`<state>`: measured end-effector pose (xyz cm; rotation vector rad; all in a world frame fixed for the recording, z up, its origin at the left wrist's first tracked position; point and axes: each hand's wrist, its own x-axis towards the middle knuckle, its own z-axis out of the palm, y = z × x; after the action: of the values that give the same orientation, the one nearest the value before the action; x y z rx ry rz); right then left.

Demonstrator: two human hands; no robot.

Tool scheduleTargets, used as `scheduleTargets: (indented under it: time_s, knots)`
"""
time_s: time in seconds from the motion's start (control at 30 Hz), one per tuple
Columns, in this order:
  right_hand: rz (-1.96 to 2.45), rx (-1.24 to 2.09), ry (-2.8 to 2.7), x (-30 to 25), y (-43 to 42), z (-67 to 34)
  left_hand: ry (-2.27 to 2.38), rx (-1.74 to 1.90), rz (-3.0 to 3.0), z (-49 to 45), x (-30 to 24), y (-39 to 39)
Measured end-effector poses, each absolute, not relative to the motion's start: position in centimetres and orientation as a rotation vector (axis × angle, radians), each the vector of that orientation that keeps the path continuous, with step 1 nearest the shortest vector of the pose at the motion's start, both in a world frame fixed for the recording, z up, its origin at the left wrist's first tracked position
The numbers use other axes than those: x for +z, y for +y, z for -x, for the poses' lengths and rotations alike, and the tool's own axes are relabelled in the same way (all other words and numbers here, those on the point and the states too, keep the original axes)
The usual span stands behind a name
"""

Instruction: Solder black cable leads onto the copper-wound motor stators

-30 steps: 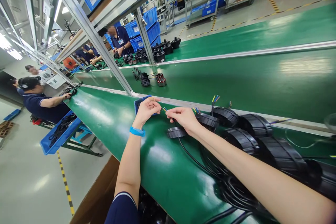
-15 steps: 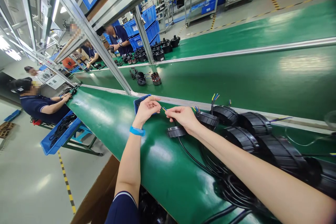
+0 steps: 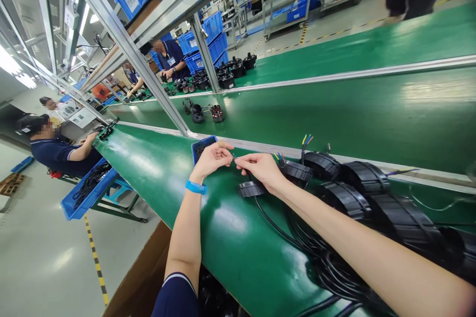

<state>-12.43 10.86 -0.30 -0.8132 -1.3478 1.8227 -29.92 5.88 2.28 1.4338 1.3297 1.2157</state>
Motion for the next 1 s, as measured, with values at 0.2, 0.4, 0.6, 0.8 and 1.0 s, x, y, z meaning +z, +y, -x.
scheduleTargets:
  time_s: [0.2,0.4,0.6,0.8,1.0]
  knots:
    - [0.808,1.826,-1.338,-0.24,10.79,12.43,1.317,1.121,-1.460,29.59,2.41,5.63]
    - [0.827,1.833,-1.326,-0.23,10.81,12.51,1.406,1.254,-1.445,30.37,2.52,5.65]
    - [0.826,1.840,-1.338,-0.29,10.84,12.51,1.409,1.386,-1.428,30.15,2.34,5.96]
    - [0.835,1.832,-1.352,-0.47,10.98,12.54,1.410,1.416,-1.453,30.30,2.06,6.08]
    - [0.834,1.830,-1.361,-0.39,10.94,12.50,1.422,1.422,-1.463,30.48,1.90,6.16]
